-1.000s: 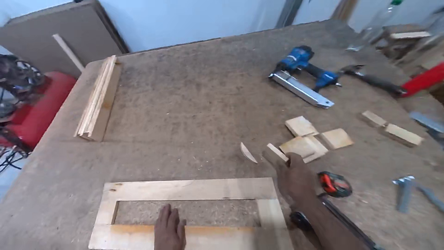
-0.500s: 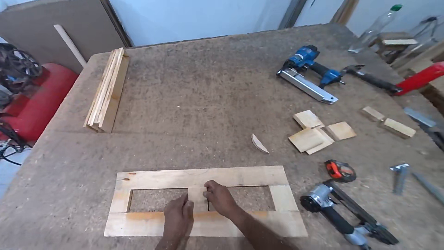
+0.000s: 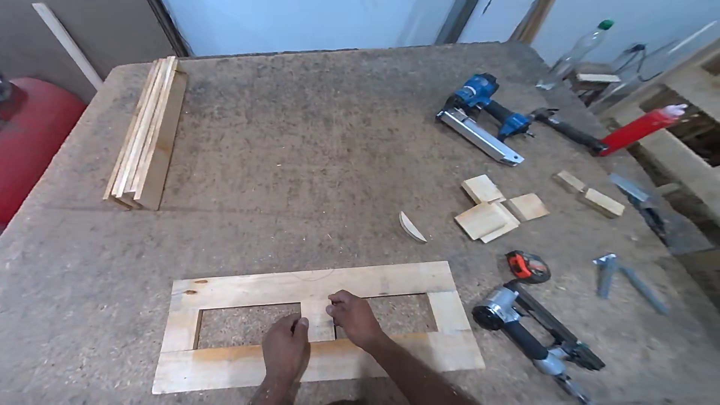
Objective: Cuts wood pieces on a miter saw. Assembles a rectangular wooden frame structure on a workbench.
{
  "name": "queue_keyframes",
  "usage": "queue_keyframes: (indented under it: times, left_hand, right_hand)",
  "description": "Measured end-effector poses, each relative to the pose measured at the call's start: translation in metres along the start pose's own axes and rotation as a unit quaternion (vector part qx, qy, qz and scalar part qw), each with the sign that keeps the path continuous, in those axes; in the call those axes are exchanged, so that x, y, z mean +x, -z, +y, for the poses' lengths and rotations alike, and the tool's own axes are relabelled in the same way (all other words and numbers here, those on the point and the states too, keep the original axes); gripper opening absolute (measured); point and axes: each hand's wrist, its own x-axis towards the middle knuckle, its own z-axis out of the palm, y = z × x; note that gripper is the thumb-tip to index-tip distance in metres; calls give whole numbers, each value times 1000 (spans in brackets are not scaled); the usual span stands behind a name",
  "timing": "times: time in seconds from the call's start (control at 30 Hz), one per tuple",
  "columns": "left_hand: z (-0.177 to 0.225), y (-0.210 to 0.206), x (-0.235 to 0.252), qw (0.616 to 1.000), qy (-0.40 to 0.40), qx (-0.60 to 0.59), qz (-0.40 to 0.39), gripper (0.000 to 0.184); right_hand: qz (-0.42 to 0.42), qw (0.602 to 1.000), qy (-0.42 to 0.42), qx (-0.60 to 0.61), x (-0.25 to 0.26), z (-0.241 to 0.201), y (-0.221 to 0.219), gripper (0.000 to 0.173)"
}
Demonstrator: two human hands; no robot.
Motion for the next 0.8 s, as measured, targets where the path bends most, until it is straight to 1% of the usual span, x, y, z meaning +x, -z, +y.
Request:
queue_keyframes:
  times: [0.13,0.2,0.4,0.57,0.8]
  left_hand:
    - [-4,0,4,1000,7,-25,-9,37]
    - [-3,2,4,999,10,-29,-16,37]
    - [4,9,9,997,49,-23,-56,36]
    - [4,10,9,997,44,-27,-63,35]
    - [5,15,11,995,30,-17,-89,38]
  right_hand:
    - [44,998,-30,24,0,5,-8,40]
    - [43,998,-42,9,0,3,-8,36]
    - [37,998,-57,-16,1,1,-7,34]
    - [29,997,-60,-29,2,1,-4,34]
    - [39,997,-60,3,0,0,-5,34]
